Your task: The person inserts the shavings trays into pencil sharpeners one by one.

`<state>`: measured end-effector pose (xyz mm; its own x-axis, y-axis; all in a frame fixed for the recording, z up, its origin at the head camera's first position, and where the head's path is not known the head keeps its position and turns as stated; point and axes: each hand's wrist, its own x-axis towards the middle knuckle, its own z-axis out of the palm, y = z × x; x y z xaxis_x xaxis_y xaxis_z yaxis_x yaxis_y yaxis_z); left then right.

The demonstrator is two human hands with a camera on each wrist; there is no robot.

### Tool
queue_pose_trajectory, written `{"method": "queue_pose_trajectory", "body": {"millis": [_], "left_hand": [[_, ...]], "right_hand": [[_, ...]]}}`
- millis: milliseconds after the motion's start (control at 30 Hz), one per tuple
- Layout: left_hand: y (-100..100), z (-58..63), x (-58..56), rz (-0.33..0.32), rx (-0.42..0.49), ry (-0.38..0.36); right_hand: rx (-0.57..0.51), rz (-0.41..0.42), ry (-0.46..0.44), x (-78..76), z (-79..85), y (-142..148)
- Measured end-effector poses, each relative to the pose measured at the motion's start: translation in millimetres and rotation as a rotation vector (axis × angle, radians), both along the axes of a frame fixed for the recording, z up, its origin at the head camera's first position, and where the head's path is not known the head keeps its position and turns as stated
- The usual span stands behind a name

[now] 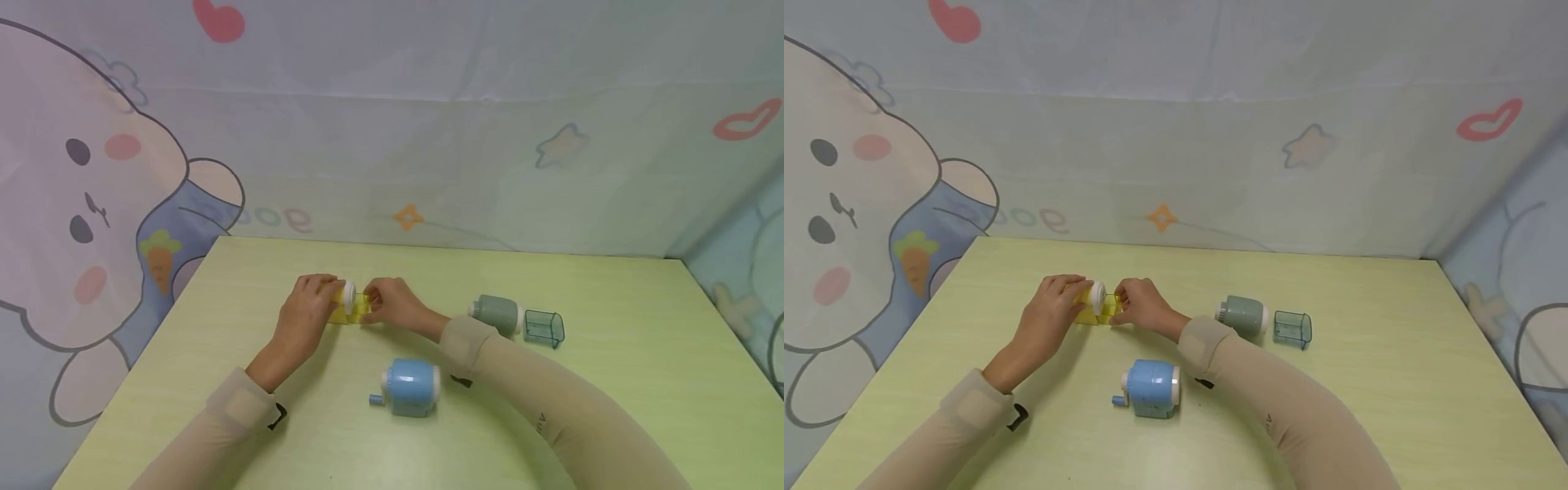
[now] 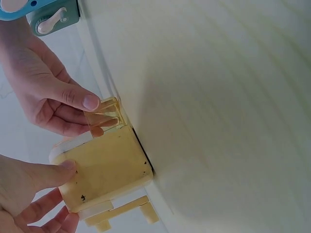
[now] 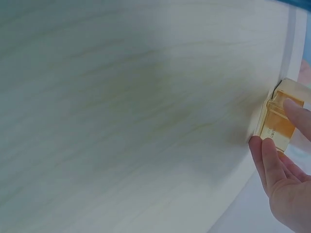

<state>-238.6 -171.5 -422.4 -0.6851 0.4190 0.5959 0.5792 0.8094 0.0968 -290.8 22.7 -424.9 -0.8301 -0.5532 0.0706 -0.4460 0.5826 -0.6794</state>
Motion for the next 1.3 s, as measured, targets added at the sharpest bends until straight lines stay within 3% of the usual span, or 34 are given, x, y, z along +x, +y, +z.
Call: {"method": "queue_pose_trajectory", "body": {"millis": [1300], "left_hand": [[1.2, 0.2, 1.5, 0.003, -0.014, 0.049]], "right_hand": [[0.024, 0.044, 0.073, -5.2, -0.3, -12.3]]}}
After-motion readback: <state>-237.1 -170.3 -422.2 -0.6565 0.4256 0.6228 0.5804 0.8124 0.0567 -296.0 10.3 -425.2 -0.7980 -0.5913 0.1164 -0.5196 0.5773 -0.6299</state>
